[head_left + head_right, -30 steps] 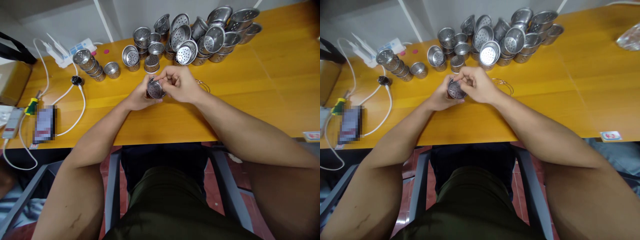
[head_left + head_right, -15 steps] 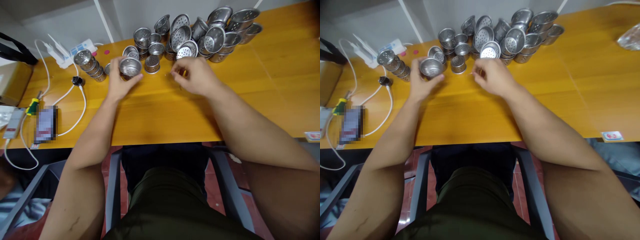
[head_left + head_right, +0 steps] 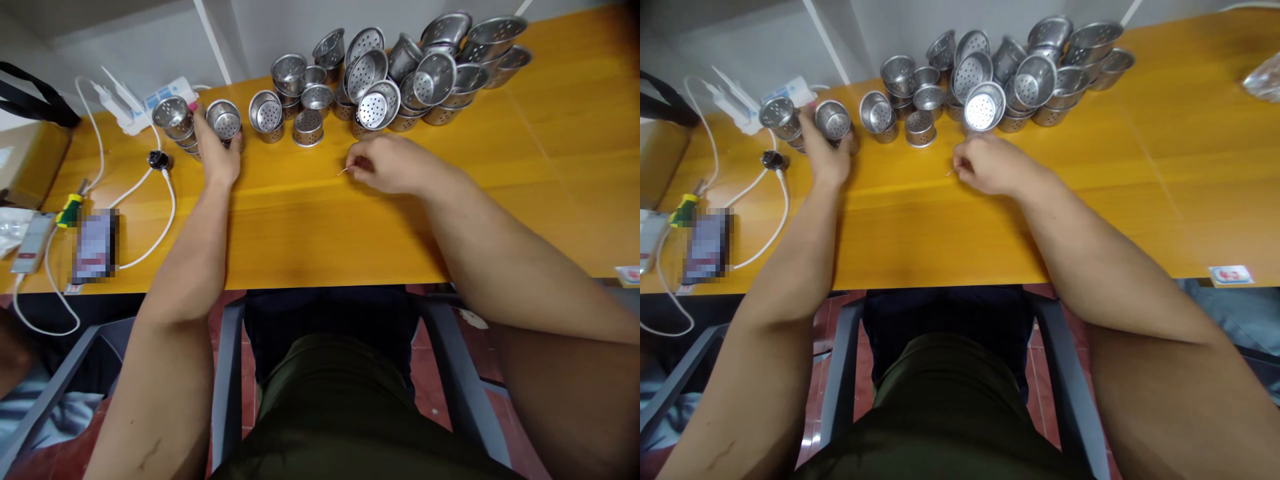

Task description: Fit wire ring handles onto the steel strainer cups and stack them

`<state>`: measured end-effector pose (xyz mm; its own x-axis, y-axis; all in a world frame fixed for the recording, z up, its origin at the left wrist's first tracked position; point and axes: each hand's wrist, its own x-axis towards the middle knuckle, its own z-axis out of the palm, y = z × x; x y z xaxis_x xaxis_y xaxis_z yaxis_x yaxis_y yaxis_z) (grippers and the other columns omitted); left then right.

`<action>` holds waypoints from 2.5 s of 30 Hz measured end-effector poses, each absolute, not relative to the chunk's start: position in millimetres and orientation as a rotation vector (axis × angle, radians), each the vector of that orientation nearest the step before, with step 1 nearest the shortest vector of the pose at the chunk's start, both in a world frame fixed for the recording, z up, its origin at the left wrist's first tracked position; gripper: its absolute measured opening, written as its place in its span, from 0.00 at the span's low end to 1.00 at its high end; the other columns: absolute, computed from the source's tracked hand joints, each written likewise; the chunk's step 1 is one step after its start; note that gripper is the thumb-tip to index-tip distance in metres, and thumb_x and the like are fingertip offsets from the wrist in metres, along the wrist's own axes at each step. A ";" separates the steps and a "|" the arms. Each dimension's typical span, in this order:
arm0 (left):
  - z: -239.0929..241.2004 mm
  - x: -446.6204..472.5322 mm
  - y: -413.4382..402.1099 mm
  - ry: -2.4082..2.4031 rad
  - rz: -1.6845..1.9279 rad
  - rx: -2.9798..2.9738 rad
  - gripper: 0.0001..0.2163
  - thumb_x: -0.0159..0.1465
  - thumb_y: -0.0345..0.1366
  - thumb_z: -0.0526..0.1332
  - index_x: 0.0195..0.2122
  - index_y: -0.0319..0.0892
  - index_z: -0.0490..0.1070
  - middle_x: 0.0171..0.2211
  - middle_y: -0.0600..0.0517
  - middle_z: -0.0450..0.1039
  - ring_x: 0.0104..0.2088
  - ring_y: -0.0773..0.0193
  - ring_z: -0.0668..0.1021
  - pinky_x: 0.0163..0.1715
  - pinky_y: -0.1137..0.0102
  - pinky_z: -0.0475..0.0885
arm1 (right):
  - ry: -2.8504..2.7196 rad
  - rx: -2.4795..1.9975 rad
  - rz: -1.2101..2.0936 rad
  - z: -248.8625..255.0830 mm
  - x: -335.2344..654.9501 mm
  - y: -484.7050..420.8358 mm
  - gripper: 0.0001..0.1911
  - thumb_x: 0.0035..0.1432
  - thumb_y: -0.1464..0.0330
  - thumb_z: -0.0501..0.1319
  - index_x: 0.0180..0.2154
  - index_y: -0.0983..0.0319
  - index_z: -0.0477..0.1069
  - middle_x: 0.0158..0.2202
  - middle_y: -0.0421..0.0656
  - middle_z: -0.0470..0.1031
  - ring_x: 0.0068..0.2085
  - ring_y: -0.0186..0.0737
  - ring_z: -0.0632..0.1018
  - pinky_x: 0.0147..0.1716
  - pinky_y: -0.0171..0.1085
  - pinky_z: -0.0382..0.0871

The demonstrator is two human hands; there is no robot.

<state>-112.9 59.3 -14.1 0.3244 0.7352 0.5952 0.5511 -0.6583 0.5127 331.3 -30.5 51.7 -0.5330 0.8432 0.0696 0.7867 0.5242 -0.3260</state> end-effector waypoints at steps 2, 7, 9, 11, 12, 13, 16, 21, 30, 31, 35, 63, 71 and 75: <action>-31.8 -123.0 89.2 1.498 1.573 2.069 0.50 0.76 0.83 0.71 0.82 0.55 0.56 0.84 0.51 0.73 0.85 0.61 0.61 0.93 0.46 0.46 | -2.539 -1.360 0.369 49.2 331.8 -29.6 0.05 0.79 0.72 0.68 0.49 0.58 0.83 0.52 0.58 0.90 0.52 0.63 0.88 0.58 0.56 0.84; -52.6 -133.9 122.3 1.486 1.639 2.056 0.51 0.74 0.82 0.74 0.81 0.56 0.56 0.81 0.54 0.78 0.84 0.60 0.61 0.88 0.47 0.46 | -2.542 -1.322 0.423 44.9 330.5 -29.3 0.04 0.81 0.69 0.69 0.50 0.56 0.84 0.51 0.56 0.91 0.54 0.65 0.88 0.58 0.57 0.84; -52.2 -136.0 119.6 1.399 1.585 2.052 0.47 0.72 0.82 0.75 0.76 0.57 0.63 0.72 0.54 0.85 0.88 0.60 0.58 0.87 0.45 0.46 | -2.548 -1.325 0.434 45.2 328.5 -30.4 0.04 0.80 0.70 0.68 0.49 0.56 0.83 0.51 0.57 0.91 0.54 0.65 0.88 0.58 0.57 0.84; -52.3 -138.5 118.9 1.394 1.506 2.028 0.45 0.70 0.85 0.74 0.71 0.57 0.69 0.66 0.53 0.88 0.92 0.61 0.56 0.87 0.44 0.49 | -2.547 -1.332 0.438 45.6 326.9 -31.3 0.05 0.80 0.72 0.67 0.49 0.56 0.82 0.52 0.58 0.91 0.54 0.65 0.89 0.58 0.57 0.84; -53.6 -140.3 121.0 1.445 1.474 2.013 0.46 0.68 0.86 0.73 0.70 0.56 0.70 0.67 0.52 0.88 0.91 0.60 0.59 0.87 0.43 0.51 | -2.539 -1.332 0.444 45.7 326.5 -31.5 0.05 0.79 0.72 0.67 0.48 0.56 0.81 0.52 0.57 0.91 0.54 0.65 0.89 0.58 0.57 0.84; -55.9 -142.6 124.7 1.528 1.451 1.995 0.49 0.65 0.87 0.74 0.71 0.55 0.69 0.70 0.51 0.86 0.88 0.57 0.63 0.87 0.42 0.53 | -2.526 -1.330 0.452 45.5 326.5 -31.5 0.05 0.79 0.71 0.68 0.48 0.55 0.81 0.51 0.56 0.90 0.54 0.64 0.89 0.58 0.57 0.84; -66.9 -152.1 140.7 1.717 1.356 2.031 0.53 0.66 0.88 0.73 0.76 0.55 0.65 0.75 0.49 0.81 0.81 0.54 0.70 0.87 0.42 0.58 | -2.504 -1.320 0.484 44.3 327.4 -31.1 0.04 0.80 0.70 0.70 0.47 0.55 0.81 0.51 0.55 0.90 0.52 0.63 0.88 0.58 0.57 0.84; -71.3 -161.7 149.8 1.676 1.326 2.152 0.45 0.73 0.89 0.65 0.73 0.58 0.66 0.64 0.49 0.84 0.74 0.52 0.72 0.79 0.40 0.64 | -2.549 -1.307 0.467 42.4 326.6 -31.5 0.04 0.80 0.68 0.67 0.48 0.55 0.81 0.53 0.56 0.91 0.52 0.62 0.89 0.57 0.56 0.84; -28.8 -124.0 102.5 1.255 1.065 2.343 0.37 0.82 0.83 0.56 0.69 0.57 0.76 0.60 0.48 0.89 0.91 0.64 0.60 0.89 0.47 0.59 | -2.569 -1.511 0.356 55.5 325.5 -35.0 0.05 0.79 0.74 0.67 0.49 0.59 0.82 0.55 0.61 0.91 0.52 0.64 0.87 0.52 0.54 0.79; -26.6 -121.2 98.3 1.213 1.089 2.384 0.37 0.82 0.82 0.58 0.71 0.57 0.76 0.62 0.49 0.89 0.95 0.67 0.54 0.92 0.47 0.55 | -2.583 -1.589 0.330 58.3 328.0 -35.4 0.06 0.78 0.75 0.67 0.49 0.60 0.82 0.56 0.63 0.91 0.52 0.65 0.87 0.50 0.54 0.78; -23.8 -108.8 90.7 1.154 1.215 2.519 0.41 0.82 0.77 0.65 0.85 0.59 0.67 0.81 0.56 0.82 0.96 0.76 0.21 0.99 0.44 0.23 | -2.589 -1.797 0.245 68.9 336.9 -39.0 0.07 0.78 0.75 0.68 0.50 0.60 0.85 0.60 0.63 0.91 0.57 0.70 0.89 0.52 0.55 0.82; -27.5 -72.2 90.8 0.987 1.153 2.488 0.17 0.82 0.65 0.71 0.62 0.66 0.88 0.61 0.45 0.87 0.81 0.33 0.75 0.98 0.21 0.44 | -2.423 -1.460 0.344 49.4 321.0 -43.4 0.16 0.86 0.60 0.68 0.63 0.55 0.91 0.61 0.59 0.92 0.64 0.76 0.90 0.69 0.67 0.86; -7.1 -54.9 66.8 1.138 1.440 2.515 0.25 0.85 0.73 0.63 0.53 0.61 0.86 0.58 0.41 0.87 0.64 0.34 0.87 0.83 0.22 0.76 | -2.437 -1.411 0.324 51.7 320.3 -44.3 0.16 0.88 0.58 0.68 0.62 0.60 0.90 0.62 0.62 0.91 0.66 0.79 0.90 0.74 0.71 0.84; 14.4 -38.1 39.1 1.071 1.554 2.580 0.26 0.90 0.70 0.55 0.56 0.58 0.84 0.61 0.40 0.87 0.65 0.38 0.89 0.72 0.33 0.88 | -2.367 -1.371 0.381 59.6 314.2 -53.7 0.24 0.91 0.49 0.64 0.69 0.54 0.90 0.67 0.60 0.90 0.68 0.78 0.88 0.75 0.70 0.83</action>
<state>-38.1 39.1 14.4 0.3032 0.5141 0.8023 0.5673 -0.7739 0.2815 314.2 -53.7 59.6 -0.4534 0.8717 0.1859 0.7692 0.4881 -0.4125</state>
